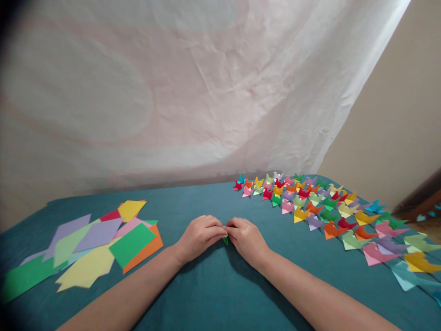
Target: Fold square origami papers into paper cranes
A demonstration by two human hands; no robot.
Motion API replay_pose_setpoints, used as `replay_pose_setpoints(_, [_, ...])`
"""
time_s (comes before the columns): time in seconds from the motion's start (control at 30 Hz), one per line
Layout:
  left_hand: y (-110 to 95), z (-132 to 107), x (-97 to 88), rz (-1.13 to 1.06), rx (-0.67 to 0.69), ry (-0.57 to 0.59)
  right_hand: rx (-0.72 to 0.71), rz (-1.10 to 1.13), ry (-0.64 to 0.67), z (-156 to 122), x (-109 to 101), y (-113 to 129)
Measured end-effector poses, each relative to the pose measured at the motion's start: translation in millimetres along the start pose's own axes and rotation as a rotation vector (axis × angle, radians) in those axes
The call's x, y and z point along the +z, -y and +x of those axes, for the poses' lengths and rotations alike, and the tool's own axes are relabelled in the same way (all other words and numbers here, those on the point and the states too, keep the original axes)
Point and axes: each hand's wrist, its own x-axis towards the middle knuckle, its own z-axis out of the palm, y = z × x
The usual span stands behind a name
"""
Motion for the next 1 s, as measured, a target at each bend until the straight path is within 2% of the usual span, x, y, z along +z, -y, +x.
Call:
replay_pose_setpoints(0.57, [-2.7,1.8,0.6,0.019,0.022,0.001,0.001,-0.058,0.001,-0.5,0.4,1.7])
replay_pose_setpoints(1.0, [-9.0,2.5,-6.5,0.013,0.031,0.024,0.017,-0.049,0.006,-1.7,1.6,4.9])
